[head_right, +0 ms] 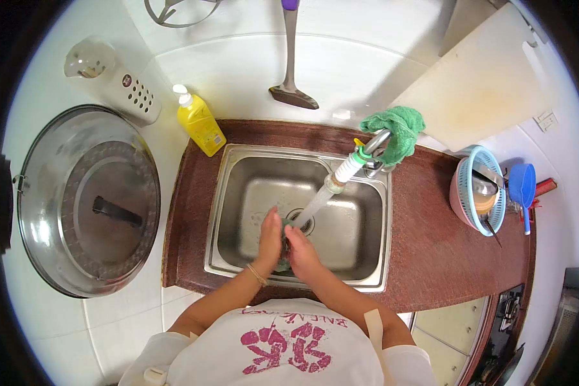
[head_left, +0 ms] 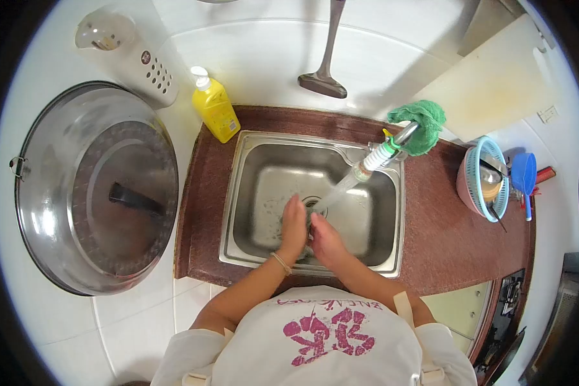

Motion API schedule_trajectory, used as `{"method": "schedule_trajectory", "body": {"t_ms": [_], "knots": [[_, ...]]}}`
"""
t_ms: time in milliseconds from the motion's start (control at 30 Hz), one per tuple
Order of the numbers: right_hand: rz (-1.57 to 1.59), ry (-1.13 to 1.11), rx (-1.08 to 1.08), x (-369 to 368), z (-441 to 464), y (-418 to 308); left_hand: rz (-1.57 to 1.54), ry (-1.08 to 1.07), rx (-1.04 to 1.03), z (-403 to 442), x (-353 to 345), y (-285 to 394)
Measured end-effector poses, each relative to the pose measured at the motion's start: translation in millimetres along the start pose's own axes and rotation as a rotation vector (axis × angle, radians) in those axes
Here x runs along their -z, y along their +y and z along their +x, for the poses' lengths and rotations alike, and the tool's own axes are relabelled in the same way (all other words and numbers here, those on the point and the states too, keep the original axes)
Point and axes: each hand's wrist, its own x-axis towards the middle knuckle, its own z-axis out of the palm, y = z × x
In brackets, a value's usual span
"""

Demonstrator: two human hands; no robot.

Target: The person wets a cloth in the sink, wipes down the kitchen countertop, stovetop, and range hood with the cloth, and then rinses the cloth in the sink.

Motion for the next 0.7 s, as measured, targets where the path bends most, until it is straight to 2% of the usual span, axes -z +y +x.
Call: {"method": "schedule_trajectory", "body": {"t_ms": [33, 100, 133, 167, 200, 233, 267, 300, 333, 400, 533, 567, 600, 667, 700], "knots": [[-0.137, 0.065, 0.041, -3.7, -3.1, -0.1, -0.398, -0.103, 0.319, 4.8, 7.8, 5.5], [-0.140, 0.047, 0.118, -13.3, -10.1, -4.0, -1.180, -0.314, 0.969, 10.4, 25.4, 19.3], [-0.374, 0.005, 0.103, -18.8, -12.0, -8.2, -1.125, -0.333, 1.051, 9.2, 37.8, 34.6], [-0.605, -0.036, 0.088, -23.1, -12.1, -8.5, -1.117, -0.344, 1.052, 11.2, 36.6, 19.5], [-0.718, -0.206, 0.415, -12.2, 1.3, 13.2, -1.048, -0.461, 0.737, 12.6, 27.5, -11.4], [-0.709, -0.194, 0.418, -15.0, 1.0, 14.0, -0.967, -0.567, 0.425, 9.0, 14.7, -42.8], [-1.037, -0.204, 0.560, -18.2, 1.5, 10.9, -1.026, -0.577, 0.449, 12.6, 10.8, -49.1], [-1.369, -0.208, 0.696, -20.0, 2.9, 7.2, -1.121, -0.544, 0.593, 17.1, 4.0, -49.9], [-1.362, -0.190, 0.696, -18.9, 6.5, 4.2, -1.190, -0.512, 0.696, 20.8, -1.8, -50.6], [-1.453, 0.095, 1.022, -12.8, 17.6, -2.3, -1.242, -0.462, 0.792, 25.9, -13.0, -55.8], [-1.338, 0.267, 1.098, 0.1, 32.1, -7.0, -1.244, -0.441, 0.801, 36.3, -30.1, -71.3], [-1.304, 0.394, 0.916, 4.1, 36.6, -10.5, -1.213, -0.435, 0.795, 37.8, -32.9, -74.9], [-1.258, 0.511, 0.735, 10.3, 41.4, -14.4, -1.153, -0.388, 0.795, 32.1, -30.0, -47.1], [-1.165, 0.592, 0.699, 28.7, 51.5, -21.2, -0.975, -0.229, 0.790, 22.6, -22.5, 8.1], [-1.081, 0.645, 0.663, 38.3, 57.5, -25.1, -0.964, -0.257, 0.783, 25.7, -23.2, 17.8]]}}
